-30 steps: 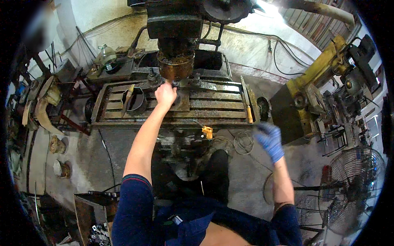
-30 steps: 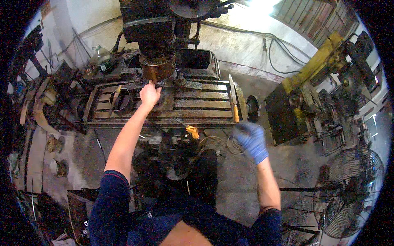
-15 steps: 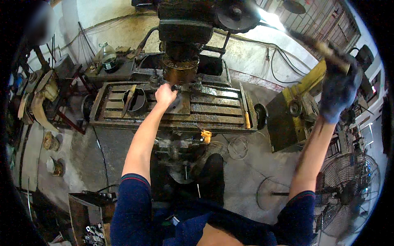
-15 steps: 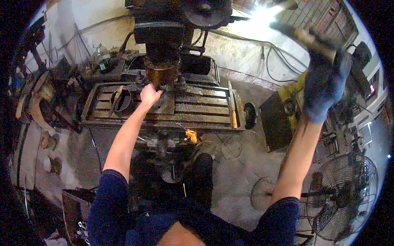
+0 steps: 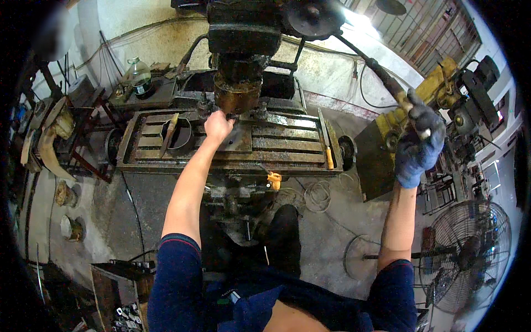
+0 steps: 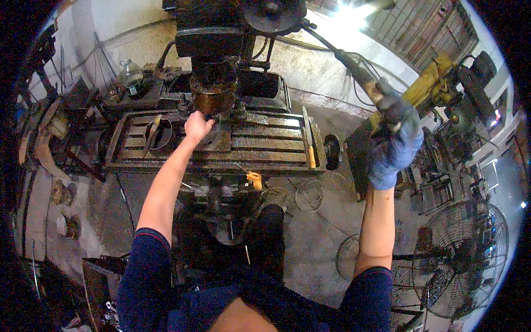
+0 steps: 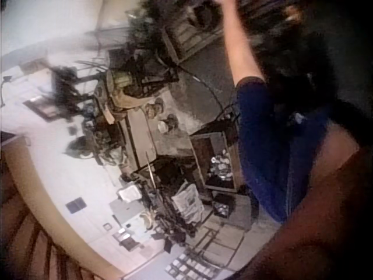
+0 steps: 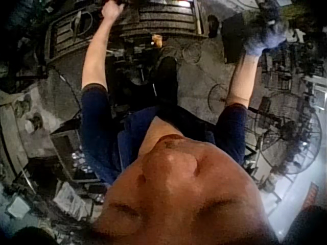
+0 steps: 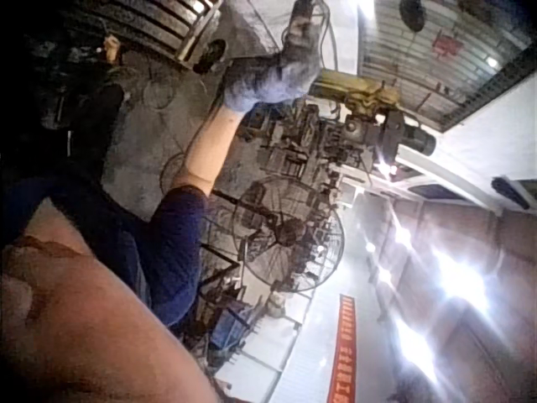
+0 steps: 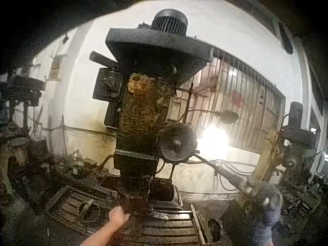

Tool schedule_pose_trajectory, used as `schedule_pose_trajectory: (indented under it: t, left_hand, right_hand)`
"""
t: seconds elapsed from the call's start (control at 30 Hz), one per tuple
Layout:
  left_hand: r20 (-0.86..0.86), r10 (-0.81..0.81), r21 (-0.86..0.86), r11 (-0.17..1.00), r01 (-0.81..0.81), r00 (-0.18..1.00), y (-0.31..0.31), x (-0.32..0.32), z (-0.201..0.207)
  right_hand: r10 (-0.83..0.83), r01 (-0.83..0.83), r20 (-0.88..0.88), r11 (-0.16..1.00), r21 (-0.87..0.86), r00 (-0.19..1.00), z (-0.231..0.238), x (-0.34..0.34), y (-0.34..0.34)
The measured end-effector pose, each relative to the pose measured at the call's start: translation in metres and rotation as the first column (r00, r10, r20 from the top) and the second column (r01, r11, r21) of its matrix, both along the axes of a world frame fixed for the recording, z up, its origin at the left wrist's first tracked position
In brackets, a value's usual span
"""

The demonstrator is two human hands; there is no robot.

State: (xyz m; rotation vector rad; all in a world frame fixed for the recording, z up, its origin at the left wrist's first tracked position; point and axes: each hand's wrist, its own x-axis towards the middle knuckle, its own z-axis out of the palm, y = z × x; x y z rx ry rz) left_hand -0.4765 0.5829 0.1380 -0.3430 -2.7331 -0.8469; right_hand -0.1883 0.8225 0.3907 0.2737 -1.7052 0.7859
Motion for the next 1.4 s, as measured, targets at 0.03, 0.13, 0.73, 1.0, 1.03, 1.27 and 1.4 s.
schedule_pose_trajectory:
  t: [0.03,0.13,0.73,1.0,1.03,1.27,1.4]
  left_hand:
    - [-0.010,-0.004,0.002,1.000,0.004,1.000,0.000,-0.001,0.000]
    - [0.044,-0.024,-0.015,1.000,0.025,0.999,0.001,0.002,0.003]
    - [-0.125,0.022,-0.393,0.917,-0.070,0.992,-0.201,0.084,0.036]
    - [-0.126,-0.064,-0.464,0.886,-0.002,0.990,-0.196,0.068,0.035]
    - [-0.174,-0.044,-0.331,0.944,-0.016,0.984,-0.193,0.067,0.032]
    - [-0.016,-0.077,0.527,0.846,0.074,0.997,-0.136,0.073,0.016]
    - [-0.025,-0.075,0.546,0.834,0.076,0.997,-0.085,0.058,0.009]
  right_hand:
    - [0.055,-0.056,-0.040,0.998,-0.034,0.998,-0.001,-0.001,0.000]
    - [0.068,-0.073,-0.110,0.997,-0.041,0.992,-0.019,-0.007,-0.001]
    - [-0.039,0.039,-0.125,0.999,-0.003,0.991,-0.022,-0.008,-0.011]
    - [0.168,-0.189,-0.147,0.970,-0.150,0.975,-0.016,-0.006,-0.021]
    - [0.173,-0.192,-0.151,0.974,-0.123,0.973,-0.019,-0.005,-0.017]
    - [0.134,-0.147,-0.161,0.986,-0.075,0.978,-0.029,-0.006,-0.007]
    - [0.134,-0.143,-0.176,0.989,-0.042,0.975,-0.025,-0.010,-0.012]
